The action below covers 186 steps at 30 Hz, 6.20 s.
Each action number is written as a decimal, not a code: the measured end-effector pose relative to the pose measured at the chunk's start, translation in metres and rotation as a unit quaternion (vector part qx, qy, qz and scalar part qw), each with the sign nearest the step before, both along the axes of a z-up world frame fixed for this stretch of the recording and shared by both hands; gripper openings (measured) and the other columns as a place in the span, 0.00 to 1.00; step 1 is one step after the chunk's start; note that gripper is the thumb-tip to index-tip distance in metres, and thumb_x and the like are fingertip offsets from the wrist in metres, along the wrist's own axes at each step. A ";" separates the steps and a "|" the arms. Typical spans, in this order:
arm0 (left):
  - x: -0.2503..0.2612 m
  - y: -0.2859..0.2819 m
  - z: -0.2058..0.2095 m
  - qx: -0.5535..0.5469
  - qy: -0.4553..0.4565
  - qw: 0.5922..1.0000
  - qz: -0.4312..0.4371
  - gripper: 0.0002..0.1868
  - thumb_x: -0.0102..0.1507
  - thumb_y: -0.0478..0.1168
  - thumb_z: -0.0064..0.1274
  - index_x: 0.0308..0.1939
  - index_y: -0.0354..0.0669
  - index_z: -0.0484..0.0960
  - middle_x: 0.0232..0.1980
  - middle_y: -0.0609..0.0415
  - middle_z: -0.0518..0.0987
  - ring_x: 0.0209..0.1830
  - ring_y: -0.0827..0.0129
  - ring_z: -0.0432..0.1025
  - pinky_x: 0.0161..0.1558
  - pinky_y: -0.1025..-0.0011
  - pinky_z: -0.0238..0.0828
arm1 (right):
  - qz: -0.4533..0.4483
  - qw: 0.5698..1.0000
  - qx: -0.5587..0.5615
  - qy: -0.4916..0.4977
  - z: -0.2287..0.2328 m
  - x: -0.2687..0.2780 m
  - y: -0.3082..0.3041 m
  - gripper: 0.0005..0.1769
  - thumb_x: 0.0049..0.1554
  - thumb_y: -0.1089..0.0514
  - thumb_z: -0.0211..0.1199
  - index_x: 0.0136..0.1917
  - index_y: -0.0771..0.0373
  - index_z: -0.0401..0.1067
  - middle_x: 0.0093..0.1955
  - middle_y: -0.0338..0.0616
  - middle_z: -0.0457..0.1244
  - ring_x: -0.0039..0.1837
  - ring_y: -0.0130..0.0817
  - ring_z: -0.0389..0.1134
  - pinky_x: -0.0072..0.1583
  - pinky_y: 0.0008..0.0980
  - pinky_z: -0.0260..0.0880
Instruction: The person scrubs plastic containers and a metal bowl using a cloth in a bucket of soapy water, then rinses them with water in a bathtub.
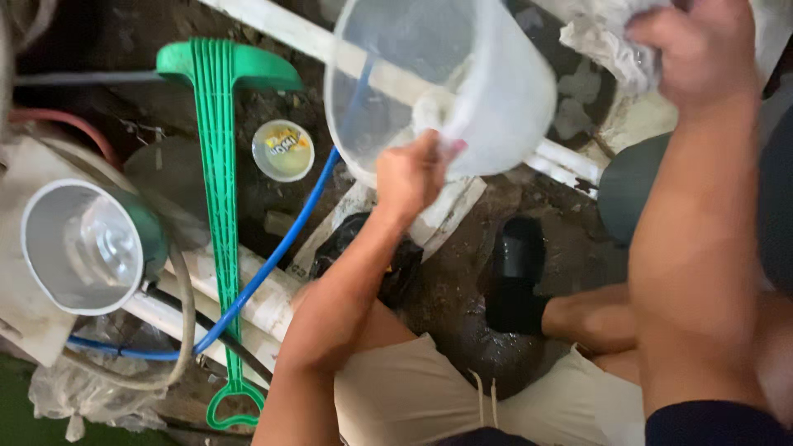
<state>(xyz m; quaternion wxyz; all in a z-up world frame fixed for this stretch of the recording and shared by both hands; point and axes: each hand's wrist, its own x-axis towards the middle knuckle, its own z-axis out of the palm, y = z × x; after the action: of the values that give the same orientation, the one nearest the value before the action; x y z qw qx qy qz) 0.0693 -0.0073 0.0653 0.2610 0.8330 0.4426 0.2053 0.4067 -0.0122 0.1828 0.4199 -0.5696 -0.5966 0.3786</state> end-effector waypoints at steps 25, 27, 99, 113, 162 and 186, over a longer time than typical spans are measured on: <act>-0.021 -0.012 -0.089 -0.171 -0.377 0.885 0.214 0.13 0.76 0.44 0.43 0.50 0.36 0.73 0.33 0.49 0.78 0.27 0.71 0.71 0.29 0.72 0.69 | -0.043 0.928 0.199 -0.311 -0.139 -0.224 0.002 0.21 0.60 0.62 0.62 0.66 0.67 0.74 0.75 0.56 0.58 0.76 0.56 0.61 0.76 0.57 0.57; -0.019 0.004 -0.095 -0.127 -0.404 0.882 0.206 0.15 0.82 0.44 0.39 0.51 0.35 0.74 0.37 0.48 0.75 0.34 0.71 0.68 0.35 0.71 0.68 | 0.090 0.942 0.197 -0.258 -0.146 -0.206 -0.012 0.23 0.58 0.62 0.61 0.67 0.64 0.75 0.75 0.53 0.60 0.76 0.54 0.61 0.74 0.56 0.56; -0.050 -0.012 -0.051 -0.397 -0.332 0.855 0.012 0.36 0.60 0.34 0.59 0.65 0.38 0.53 0.54 0.45 0.78 0.41 0.61 0.81 0.30 0.70 0.79 | 0.002 0.966 0.001 -0.259 -0.150 -0.228 0.035 0.30 0.62 0.57 0.52 0.75 0.67 0.57 0.74 0.59 0.56 0.68 0.59 0.63 0.65 0.53 0.65; -0.056 -0.009 -0.046 -0.367 -0.270 0.889 -0.046 0.46 0.54 0.32 0.67 0.67 0.38 0.50 0.61 0.43 0.74 0.53 0.59 0.77 0.54 0.62 0.76 | -0.021 0.959 0.019 -0.283 -0.131 -0.079 -0.015 0.16 0.68 0.66 0.47 0.65 0.59 0.70 0.70 0.51 0.67 0.64 0.46 0.71 0.65 0.46 0.70; -0.016 -0.023 -0.115 -0.451 -0.482 0.751 0.009 0.41 0.53 0.25 0.40 0.72 0.42 0.55 0.62 0.33 0.77 0.57 0.46 0.78 0.57 0.54 0.81 | -0.118 0.961 0.202 -0.149 -0.162 -0.194 -0.028 0.26 0.66 0.73 0.51 0.75 0.59 0.61 0.72 0.53 0.63 0.76 0.46 0.64 0.75 0.41 0.70; -0.036 -0.049 -0.094 -0.412 -0.187 0.869 -0.201 0.35 0.53 0.31 0.68 0.64 0.34 0.74 0.63 0.42 0.80 0.63 0.52 0.75 0.65 0.55 0.72 | -0.024 0.987 0.116 -0.105 -0.137 -0.241 -0.032 0.22 0.58 0.75 0.50 0.64 0.67 0.72 0.72 0.49 0.63 0.73 0.42 0.65 0.72 0.41 0.70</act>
<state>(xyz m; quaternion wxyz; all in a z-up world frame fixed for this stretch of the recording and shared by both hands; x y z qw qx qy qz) 0.0329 -0.0566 -0.0283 0.6939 0.6667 0.2531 0.0997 0.1658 -0.0443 0.0460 0.4266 -0.5684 -0.6632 0.2346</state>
